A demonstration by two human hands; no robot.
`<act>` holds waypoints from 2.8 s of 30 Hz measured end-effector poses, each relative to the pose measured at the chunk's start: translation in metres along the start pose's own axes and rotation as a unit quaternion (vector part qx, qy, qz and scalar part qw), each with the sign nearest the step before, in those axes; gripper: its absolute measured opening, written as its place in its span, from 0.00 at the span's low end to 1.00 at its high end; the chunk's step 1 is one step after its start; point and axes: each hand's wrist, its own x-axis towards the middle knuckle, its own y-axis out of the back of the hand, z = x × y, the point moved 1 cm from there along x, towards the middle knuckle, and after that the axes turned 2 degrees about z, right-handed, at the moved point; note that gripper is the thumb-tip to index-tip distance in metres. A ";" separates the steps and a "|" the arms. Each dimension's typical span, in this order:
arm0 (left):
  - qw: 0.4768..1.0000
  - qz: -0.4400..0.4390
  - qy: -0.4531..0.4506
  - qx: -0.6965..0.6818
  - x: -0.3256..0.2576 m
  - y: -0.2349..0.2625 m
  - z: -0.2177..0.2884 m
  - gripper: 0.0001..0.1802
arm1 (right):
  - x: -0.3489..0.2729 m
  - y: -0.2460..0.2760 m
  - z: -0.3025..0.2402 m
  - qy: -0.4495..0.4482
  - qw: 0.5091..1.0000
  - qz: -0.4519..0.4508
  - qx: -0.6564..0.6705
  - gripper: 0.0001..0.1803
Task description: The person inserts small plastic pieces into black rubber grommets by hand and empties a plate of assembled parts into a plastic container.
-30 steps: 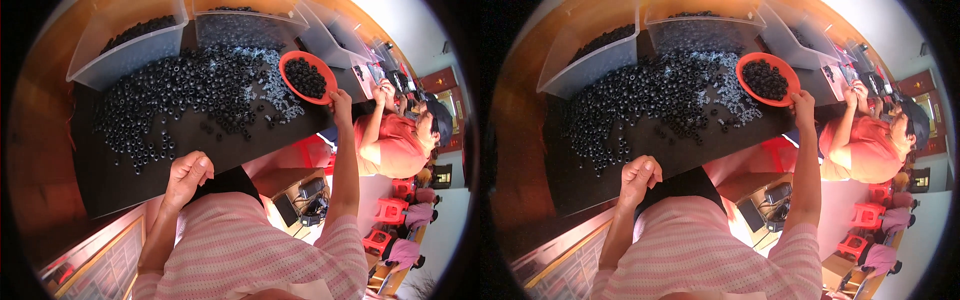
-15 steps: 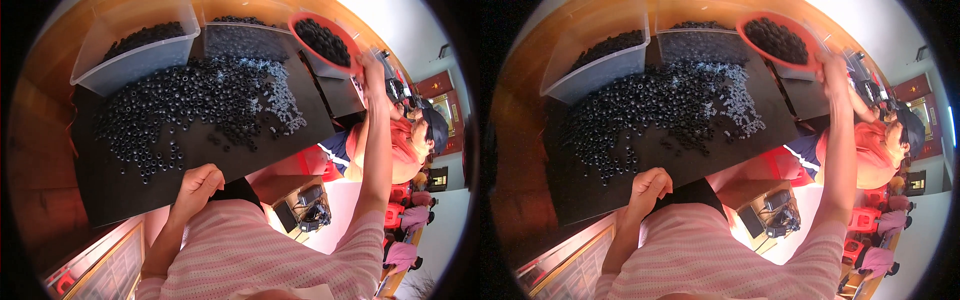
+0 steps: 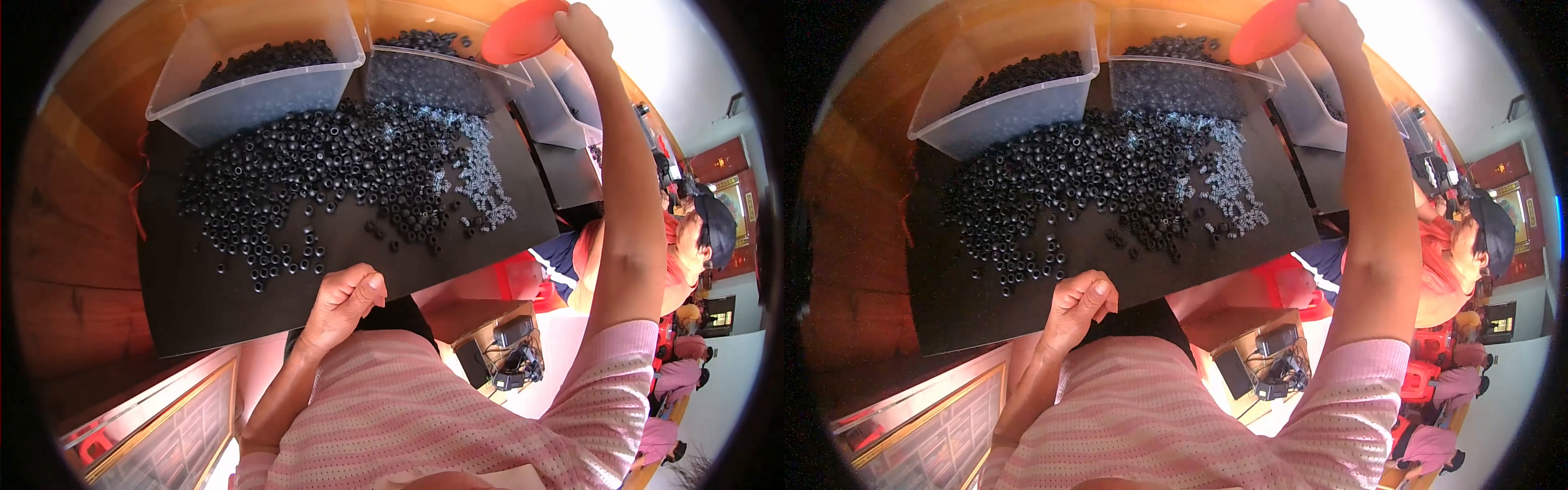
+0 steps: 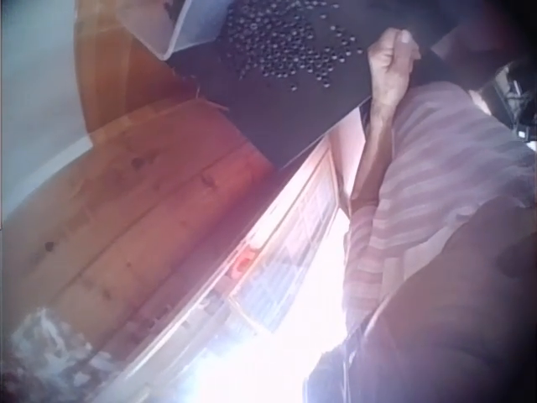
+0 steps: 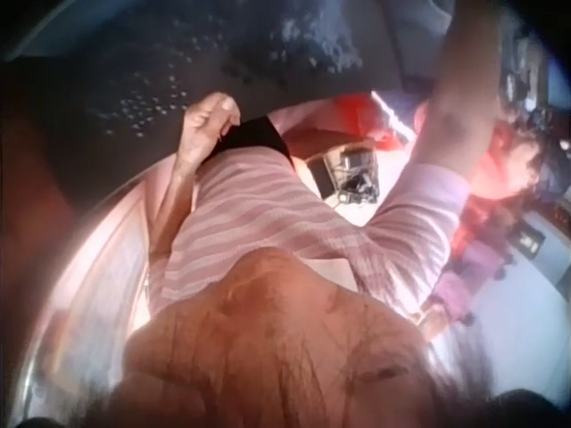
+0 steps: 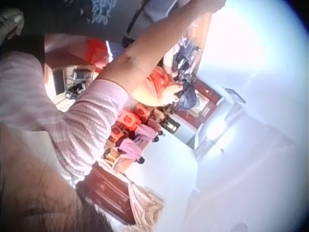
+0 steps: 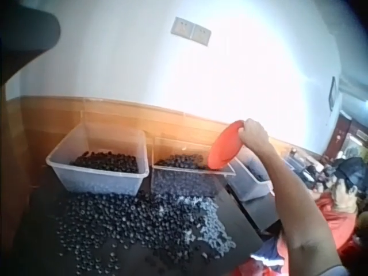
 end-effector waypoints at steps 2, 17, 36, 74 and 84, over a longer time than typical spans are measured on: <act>1.000 -0.008 -0.001 0.001 0.002 -0.002 0.001 0.22 | 0.006 -0.007 0.023 0.010 0.991 0.088 -0.099 0.05; 1.000 -0.008 -0.002 0.023 0.001 -0.003 0.001 0.20 | -0.192 0.021 0.079 -0.309 0.767 -0.002 0.562 0.11; 0.998 0.006 -0.022 0.061 0.007 -0.007 0.000 0.18 | -0.348 -0.050 0.083 -0.428 0.715 -0.082 0.547 0.15; 0.999 -0.005 -0.031 0.022 0.007 -0.004 0.001 0.16 | -0.342 -0.056 0.093 -0.394 0.779 -0.149 0.464 0.18; 0.999 -0.010 -0.015 0.039 0.007 -0.003 0.001 0.13 | -0.308 -0.007 -0.008 -0.086 0.919 -0.097 0.371 0.16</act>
